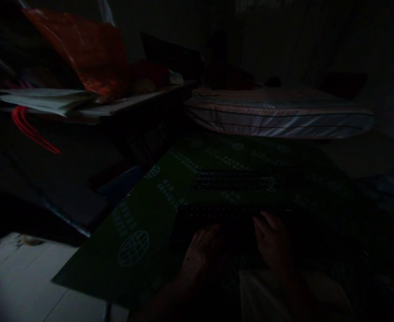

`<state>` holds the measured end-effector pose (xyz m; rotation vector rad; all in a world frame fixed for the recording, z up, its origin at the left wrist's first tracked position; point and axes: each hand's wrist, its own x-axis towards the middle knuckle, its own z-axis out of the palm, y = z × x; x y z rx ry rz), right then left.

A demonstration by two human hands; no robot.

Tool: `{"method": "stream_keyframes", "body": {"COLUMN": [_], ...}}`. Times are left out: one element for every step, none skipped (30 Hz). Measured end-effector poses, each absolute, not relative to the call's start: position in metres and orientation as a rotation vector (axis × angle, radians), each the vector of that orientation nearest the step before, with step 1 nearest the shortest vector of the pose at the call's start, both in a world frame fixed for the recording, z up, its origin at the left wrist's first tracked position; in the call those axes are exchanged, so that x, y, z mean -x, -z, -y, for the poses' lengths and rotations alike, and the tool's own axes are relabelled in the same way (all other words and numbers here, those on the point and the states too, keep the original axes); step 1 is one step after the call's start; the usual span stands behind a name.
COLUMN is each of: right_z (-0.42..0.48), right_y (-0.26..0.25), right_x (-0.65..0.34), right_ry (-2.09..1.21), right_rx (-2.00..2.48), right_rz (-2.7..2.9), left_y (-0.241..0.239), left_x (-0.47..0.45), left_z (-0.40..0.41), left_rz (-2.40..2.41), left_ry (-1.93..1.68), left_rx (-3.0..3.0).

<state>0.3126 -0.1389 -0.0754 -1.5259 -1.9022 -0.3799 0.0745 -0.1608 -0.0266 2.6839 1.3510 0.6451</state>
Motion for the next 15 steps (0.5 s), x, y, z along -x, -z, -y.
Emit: {"method": "stream_keyframes", "body": {"right_z": [0.1391, 0.1393, 0.1395, 0.1396, 0.1397, 0.1398, 0.1399, 0.1399, 0.1400, 0.1400, 0.1401, 0.1401, 0.1400, 0.1399, 0.1397], "right_y": [0.0743, 0.0729, 0.0715, 0.0700, 0.0688, 0.0679, 0.0672, 0.0668, 0.0665, 0.0664, 0.0663, 0.0662, 0.0661, 0.0658, 0.0655], "right_x": [-0.3122, -0.3116, -0.3108, -0.3101, -0.3094, -0.3088, -0.3084, -0.3080, -0.3078, -0.3077, -0.3075, -0.3073, -0.3071, -0.3067, -0.3063], "right_ry": [0.380, 0.380, 0.381, 0.383, 0.386, 0.385, 0.383, 0.378, 0.374, 0.370, 0.367, 0.368, 0.370, 0.372, 0.377], "right_rx": [1.533, 1.540, 1.545, 1.549, 1.551, 1.552, 1.551, 1.552, 1.556, 1.562, 1.570, 1.578, 1.584, 1.590, 1.594], "right_rz": [1.903, 1.906, 1.910, 1.910, 1.905, 1.900, 1.894, 1.889, 1.888, 1.892, 1.900, 1.903, 1.905, 1.902, 1.893], "left_y": [0.0268, 0.0267, 0.0263, 0.0257, 0.0250, 0.0243, 0.0236, 0.0232, 0.0229, 0.0229, 0.0231, 0.0234, 0.0238, 0.0243, 0.0250], "left_x": [-0.0744, -0.0744, -0.0744, -0.0744, -0.0743, -0.0742, -0.0741, -0.0739, -0.0738, -0.0736, -0.0735, -0.0734, -0.0735, -0.0735, -0.0737], "left_z": [0.1608, 0.1607, 0.1606, 0.1603, 0.1600, 0.1596, 0.1592, 0.1588, 0.1585, 0.1581, 0.1577, 0.1573, 0.1568, 0.1564, 0.1559], "left_rz": [-1.346, -1.347, -1.346, -1.345, -1.344, -1.344, -1.344, -1.342, -1.339, -1.340, -1.341, -1.341, -1.345, -1.349, -1.349], "left_ry": [-0.650, -0.656, -0.658, -0.660, -0.663, -0.667, -0.669, -0.668, -0.661, -0.657, -0.657, -0.660, -0.665, -0.673, -0.684], "left_rx": [-2.686, -2.686, -2.685, -2.682, -2.677, -2.671, -2.667, -2.665, -2.665, -2.668, -2.672, -2.676, -2.677, -2.679, -2.684]}}
